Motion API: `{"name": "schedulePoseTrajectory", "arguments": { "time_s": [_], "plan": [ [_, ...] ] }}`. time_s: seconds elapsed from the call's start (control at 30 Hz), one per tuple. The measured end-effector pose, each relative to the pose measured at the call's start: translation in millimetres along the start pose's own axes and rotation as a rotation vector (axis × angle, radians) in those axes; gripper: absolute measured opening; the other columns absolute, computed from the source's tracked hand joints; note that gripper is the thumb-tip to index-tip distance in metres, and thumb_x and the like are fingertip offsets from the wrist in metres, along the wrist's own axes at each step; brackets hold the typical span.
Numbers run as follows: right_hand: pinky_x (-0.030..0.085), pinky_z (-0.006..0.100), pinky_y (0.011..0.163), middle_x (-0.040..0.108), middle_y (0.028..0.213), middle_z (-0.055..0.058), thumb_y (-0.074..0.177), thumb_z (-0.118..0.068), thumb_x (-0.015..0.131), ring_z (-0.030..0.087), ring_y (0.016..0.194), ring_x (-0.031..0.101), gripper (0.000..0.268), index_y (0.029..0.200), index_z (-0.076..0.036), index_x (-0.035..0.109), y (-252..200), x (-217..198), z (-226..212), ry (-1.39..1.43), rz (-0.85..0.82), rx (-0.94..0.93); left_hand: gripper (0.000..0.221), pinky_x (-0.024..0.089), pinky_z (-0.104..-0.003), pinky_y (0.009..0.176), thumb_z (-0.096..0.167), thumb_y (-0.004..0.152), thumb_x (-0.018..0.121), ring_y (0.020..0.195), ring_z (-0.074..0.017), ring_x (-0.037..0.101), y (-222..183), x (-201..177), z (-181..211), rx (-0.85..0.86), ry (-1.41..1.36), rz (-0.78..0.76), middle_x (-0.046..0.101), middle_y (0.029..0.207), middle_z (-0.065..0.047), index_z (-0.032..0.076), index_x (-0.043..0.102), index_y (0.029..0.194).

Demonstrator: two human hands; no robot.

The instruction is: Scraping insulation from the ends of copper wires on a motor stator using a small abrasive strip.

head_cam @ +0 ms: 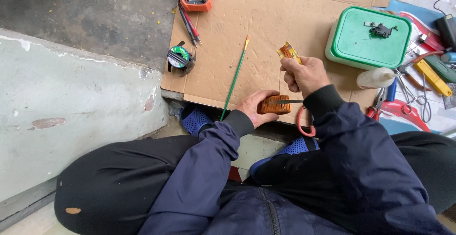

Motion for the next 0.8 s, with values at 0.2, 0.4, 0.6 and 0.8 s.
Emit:
{"name": "schedulePoseTrajectory", "arguments": {
  "time_s": [0.2, 0.4, 0.6, 0.8],
  "plan": [
    [0.048, 0.032, 0.048, 0.052, 0.039, 0.011, 0.111, -0.034, 0.068, 0.021, 0.036, 0.049, 0.058, 0.059, -0.007, 0.068, -118.9, -11.1, -63.6, -0.338, -0.058, -0.063, 0.080, 0.050, -0.050, 0.125, 0.042, 0.082, 0.096, 0.143, -0.0383, 0.064, 0.6, -5.4, 1.1, 0.033, 0.075, 0.002, 0.071, 0.143, -0.009, 0.039, 0.062, 0.155],
    [0.039, 0.029, 0.041, 0.061, 0.053, 0.005, 0.103, -0.012, 0.074, 0.014, 0.043, 0.048, 0.022, 0.085, 0.001, 0.075, -220.8, -37.3, 33.1, -0.255, -0.080, 0.066, 0.068, 0.064, -0.031, 0.094, 0.031, 0.080, 0.094, 0.107, -0.0190, 0.079, -2.5, -22.7, 25.8, 0.100, 0.157, 0.086, 0.081, 0.128, -0.004, 0.019, 0.071, 0.142],
    [0.051, 0.027, 0.057, 0.073, 0.068, 0.004, 0.101, -0.018, 0.076, 0.013, 0.058, 0.062, 0.018, 0.103, -0.002, 0.083, -228.2, -42.1, 56.9, -0.355, 0.029, 0.048, 0.070, 0.066, -0.028, 0.096, 0.022, 0.079, 0.092, 0.115, -0.0217, 0.081, 15.3, -31.5, 28.2, -0.105, -0.181, -0.055, 0.082, 0.131, -0.011, 0.008, 0.071, 0.144],
    [0.054, 0.042, 0.061, 0.065, 0.063, 0.017, 0.103, -0.024, 0.078, 0.025, 0.061, 0.059, 0.025, 0.086, -0.006, 0.077, -199.3, -37.1, 18.3, -0.297, 0.132, -0.199, 0.065, 0.059, -0.035, 0.114, 0.052, 0.092, 0.095, 0.133, -0.0229, 0.073, 59.5, -23.0, -24.9, -0.181, -0.205, -0.038, 0.078, 0.140, -0.010, 0.035, 0.072, 0.150]
  ]
}}
Point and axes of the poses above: each hand's wrist, its own y-axis towards the middle knuckle, its own x-axis out of the palm, z = x × y, the point moved 9 cm from there along y, towards the middle knuckle
